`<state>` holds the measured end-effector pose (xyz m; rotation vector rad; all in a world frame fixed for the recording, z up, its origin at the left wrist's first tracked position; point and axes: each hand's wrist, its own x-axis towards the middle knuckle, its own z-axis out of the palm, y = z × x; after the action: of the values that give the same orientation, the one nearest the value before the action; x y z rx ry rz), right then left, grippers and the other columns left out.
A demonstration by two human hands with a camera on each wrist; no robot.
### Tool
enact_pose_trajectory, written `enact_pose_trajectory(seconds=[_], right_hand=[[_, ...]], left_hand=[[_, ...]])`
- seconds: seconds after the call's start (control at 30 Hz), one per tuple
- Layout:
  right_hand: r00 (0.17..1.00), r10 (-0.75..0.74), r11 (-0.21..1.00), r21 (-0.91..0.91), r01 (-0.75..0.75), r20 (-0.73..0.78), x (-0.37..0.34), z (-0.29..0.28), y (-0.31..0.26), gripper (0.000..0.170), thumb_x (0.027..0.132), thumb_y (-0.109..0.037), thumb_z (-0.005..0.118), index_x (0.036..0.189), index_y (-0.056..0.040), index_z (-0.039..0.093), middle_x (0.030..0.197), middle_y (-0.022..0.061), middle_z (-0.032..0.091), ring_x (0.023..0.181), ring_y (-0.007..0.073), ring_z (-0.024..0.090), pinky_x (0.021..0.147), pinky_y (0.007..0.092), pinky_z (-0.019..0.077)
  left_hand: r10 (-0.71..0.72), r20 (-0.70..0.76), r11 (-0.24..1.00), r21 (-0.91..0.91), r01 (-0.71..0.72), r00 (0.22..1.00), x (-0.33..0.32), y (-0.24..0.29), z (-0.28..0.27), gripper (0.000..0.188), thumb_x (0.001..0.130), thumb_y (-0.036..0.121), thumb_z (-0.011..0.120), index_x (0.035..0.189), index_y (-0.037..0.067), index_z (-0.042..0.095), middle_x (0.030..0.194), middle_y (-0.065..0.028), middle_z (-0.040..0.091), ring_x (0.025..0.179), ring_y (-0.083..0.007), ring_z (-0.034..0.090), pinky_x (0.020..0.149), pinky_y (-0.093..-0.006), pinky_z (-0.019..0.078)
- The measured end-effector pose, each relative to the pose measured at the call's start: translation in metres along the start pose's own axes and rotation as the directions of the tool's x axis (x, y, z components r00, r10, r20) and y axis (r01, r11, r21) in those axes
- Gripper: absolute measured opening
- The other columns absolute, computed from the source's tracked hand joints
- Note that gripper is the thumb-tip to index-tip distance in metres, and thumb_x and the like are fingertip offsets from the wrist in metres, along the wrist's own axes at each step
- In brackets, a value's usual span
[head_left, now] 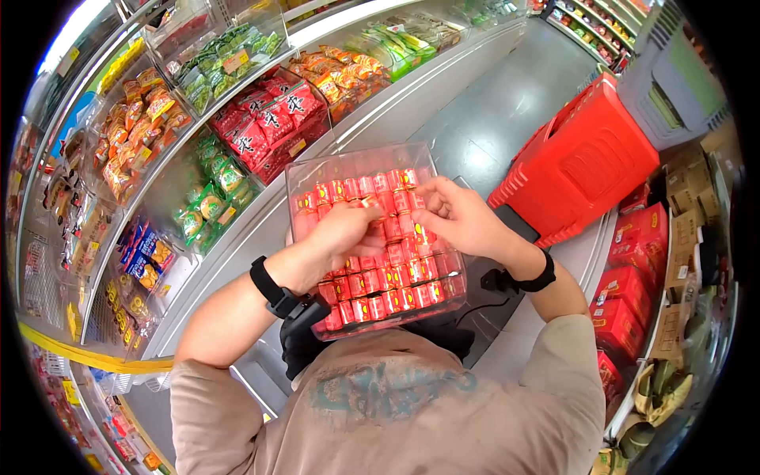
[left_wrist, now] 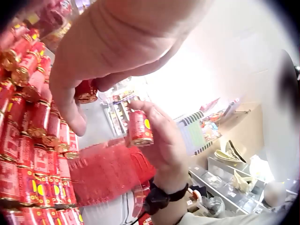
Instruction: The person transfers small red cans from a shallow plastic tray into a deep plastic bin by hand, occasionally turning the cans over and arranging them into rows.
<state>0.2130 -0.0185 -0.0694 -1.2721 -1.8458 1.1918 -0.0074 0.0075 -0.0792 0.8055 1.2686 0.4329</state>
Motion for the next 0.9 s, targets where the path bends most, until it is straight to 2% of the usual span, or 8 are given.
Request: enact_pose_trajectory(seconds=[0.1, 0.2, 0.23, 0.3, 0.43, 0.57, 0.67, 0.9], right_hand=[[0.996, -0.073, 0.997, 0.022, 0.074, -0.060, -0.002, -0.004, 0.017, 0.029, 0.092, -0.015, 0.066, 0.112, 0.0008, 0.050, 0.079, 0.0050, 0.065, 0.059, 0.0073, 0.059, 0.051, 0.0259, 0.0468], [0.998, 0.024, 0.993, 0.120, -0.016, -0.065, -0.011, -0.010, 0.002, 0.027, 0.091, -0.014, 0.067, 0.109, 0.0002, 0.052, 0.077, 0.0039, 0.064, 0.063, 0.0056, 0.058, 0.055, 0.0245, 0.0477], [0.997, -0.003, 0.997, 0.077, 0.009, -0.080, -0.012, -0.010, 0.002, 0.026, 0.091, -0.014, 0.068, 0.108, 0.0001, 0.053, 0.077, 0.0035, 0.064, 0.064, 0.0054, 0.058, 0.056, 0.0244, 0.0479], [0.992, -0.064, 0.998, -0.015, 0.063, -0.112, -0.013, -0.013, 0.002, 0.025, 0.090, -0.013, 0.069, 0.106, -0.0003, 0.054, 0.077, 0.0027, 0.063, 0.065, 0.0050, 0.058, 0.057, 0.0240, 0.0481], [0.993, -0.041, 0.998, 0.037, 0.045, -0.106, -0.020, -0.015, 0.001, 0.025, 0.089, -0.014, 0.070, 0.103, -0.0001, 0.055, 0.076, 0.0020, 0.062, 0.064, 0.0049, 0.057, 0.057, 0.0238, 0.0477], [0.992, -0.054, 0.998, 0.027, 0.057, -0.117, -0.024, -0.019, 0.007, 0.026, 0.088, -0.015, 0.072, 0.102, -0.0003, 0.056, 0.076, 0.0014, 0.061, 0.064, 0.0049, 0.056, 0.057, 0.0230, 0.0473], [0.990, -0.055, 0.997, 0.037, 0.061, -0.130, -0.026, -0.019, 0.010, 0.027, 0.087, -0.016, 0.073, 0.102, -0.0007, 0.056, 0.075, 0.0010, 0.061, 0.064, 0.0048, 0.056, 0.057, 0.0226, 0.0469], [0.996, 0.038, 0.994, 0.108, -0.030, -0.074, -0.034, -0.022, 0.007, 0.023, 0.089, -0.011, 0.070, 0.104, -0.0010, 0.055, 0.082, -0.0018, 0.060, 0.072, 0.0018, 0.054, 0.065, 0.0199, 0.0452]], left_hand=[[-0.137, -0.015, 0.988, 0.070, 0.137, 0.991, 0.013, -0.011, -0.016, 0.021, 0.099, 0.022, 0.053, 0.091, 0.004, 0.060, 0.080, -0.0076, 0.062, 0.070, -0.0206, 0.063, 0.067, -0.0348, 0.0580], [-0.184, 0.002, 0.976, 0.122, 0.182, 0.983, 0.023, -0.022, -0.022, 0.020, 0.098, 0.022, 0.052, 0.091, 0.005, 0.059, 0.078, -0.0066, 0.062, 0.067, -0.0193, 0.062, 0.060, -0.0329, 0.0574], [-0.181, -0.024, 0.970, 0.163, 0.182, 0.983, 0.028, -0.025, -0.024, 0.019, 0.097, 0.021, 0.052, 0.089, 0.005, 0.059, 0.077, -0.0063, 0.062, 0.062, -0.0189, 0.061, 0.054, -0.0322, 0.0565], [-0.189, -0.057, 0.953, 0.229, 0.197, 0.980, 0.031, -0.026, -0.024, 0.020, 0.096, 0.022, 0.053, 0.089, 0.004, 0.059, 0.077, -0.0068, 0.062, 0.062, -0.0195, 0.062, 0.054, -0.0327, 0.0569], [-0.266, -0.121, 0.911, 0.295, 0.290, 0.957, 0.042, -0.033, -0.014, 0.022, 0.096, 0.023, 0.052, 0.093, 0.003, 0.060, 0.078, -0.0090, 0.062, 0.064, -0.0215, 0.064, 0.055, -0.0338, 0.0573], [-0.262, -0.167, 0.872, 0.381, 0.308, 0.950, 0.042, -0.043, -0.006, 0.024, 0.096, 0.024, 0.052, 0.096, 0.001, 0.060, 0.080, -0.0128, 0.063, 0.060, -0.0244, 0.064, 0.051, -0.0368, 0.0567], [-0.225, -0.123, 0.884, 0.392, 0.255, 0.967, 0.045, -0.045, -0.006, 0.022, 0.094, 0.016, 0.042, 0.100, 0.002, 0.058, 0.081, -0.0141, 0.064, 0.056, -0.0252, 0.062, 0.048, -0.0362, 0.0536], [-0.256, -0.175, 0.903, 0.308, 0.300, 0.951, 0.074, -0.058, -0.011, 0.021, 0.094, 0.016, 0.042, 0.093, 0.003, 0.058, 0.075, -0.0138, 0.062, 0.055, -0.0265, 0.061, 0.047, -0.0386, 0.0524]])
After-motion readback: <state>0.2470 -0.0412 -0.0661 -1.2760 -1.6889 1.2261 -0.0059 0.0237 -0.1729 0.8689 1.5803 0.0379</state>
